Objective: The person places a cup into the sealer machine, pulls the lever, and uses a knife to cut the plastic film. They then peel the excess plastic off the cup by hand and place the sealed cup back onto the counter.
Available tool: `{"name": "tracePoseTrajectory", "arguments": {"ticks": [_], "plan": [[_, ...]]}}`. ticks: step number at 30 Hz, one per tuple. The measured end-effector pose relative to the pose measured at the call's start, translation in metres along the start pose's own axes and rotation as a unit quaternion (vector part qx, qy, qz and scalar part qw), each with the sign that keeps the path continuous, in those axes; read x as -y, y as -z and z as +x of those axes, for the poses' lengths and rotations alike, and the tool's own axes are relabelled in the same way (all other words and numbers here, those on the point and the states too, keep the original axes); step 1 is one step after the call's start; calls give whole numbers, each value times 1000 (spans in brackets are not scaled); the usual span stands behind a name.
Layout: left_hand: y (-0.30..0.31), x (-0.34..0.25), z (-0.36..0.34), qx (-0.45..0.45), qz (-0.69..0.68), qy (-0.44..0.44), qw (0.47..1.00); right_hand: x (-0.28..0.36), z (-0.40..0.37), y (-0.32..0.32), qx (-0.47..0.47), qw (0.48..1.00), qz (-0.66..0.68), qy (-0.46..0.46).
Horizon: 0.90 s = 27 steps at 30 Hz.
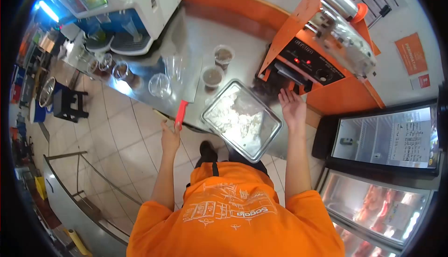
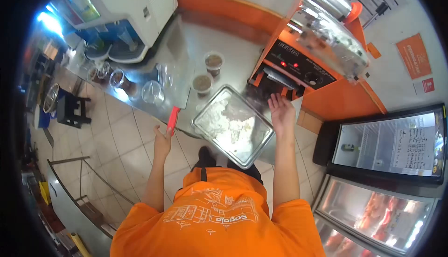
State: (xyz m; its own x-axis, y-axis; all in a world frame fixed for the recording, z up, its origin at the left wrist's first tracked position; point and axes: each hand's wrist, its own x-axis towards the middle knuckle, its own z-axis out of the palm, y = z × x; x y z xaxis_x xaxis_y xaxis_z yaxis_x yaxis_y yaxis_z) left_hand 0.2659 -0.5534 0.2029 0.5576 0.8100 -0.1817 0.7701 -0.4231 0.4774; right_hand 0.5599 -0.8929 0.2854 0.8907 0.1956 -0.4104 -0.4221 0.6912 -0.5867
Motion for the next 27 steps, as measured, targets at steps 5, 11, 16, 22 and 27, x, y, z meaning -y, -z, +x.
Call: {"name": "tracePoseTrajectory", "arguments": {"ticks": [5, 11, 16, 22, 27], "plan": [[-28, 17, 8, 163, -490, 86, 852, -62, -83, -17, -31, 979, -190, -70], [0, 24, -53, 89, -516, 112, 844, -111, -144, -29, 105, 922, -321, -188], [26, 43, -164, 35, -509, 119, 852, -138, -167, 11, 350, 791, -381, -327], [21, -31, -292, 24, -506, 115, 854, -136, -235, 54, 491, 763, -327, -264], [-20, -114, -318, 20, -569, 109, 815, -68, -233, 59, 359, 820, -290, -338]]}}
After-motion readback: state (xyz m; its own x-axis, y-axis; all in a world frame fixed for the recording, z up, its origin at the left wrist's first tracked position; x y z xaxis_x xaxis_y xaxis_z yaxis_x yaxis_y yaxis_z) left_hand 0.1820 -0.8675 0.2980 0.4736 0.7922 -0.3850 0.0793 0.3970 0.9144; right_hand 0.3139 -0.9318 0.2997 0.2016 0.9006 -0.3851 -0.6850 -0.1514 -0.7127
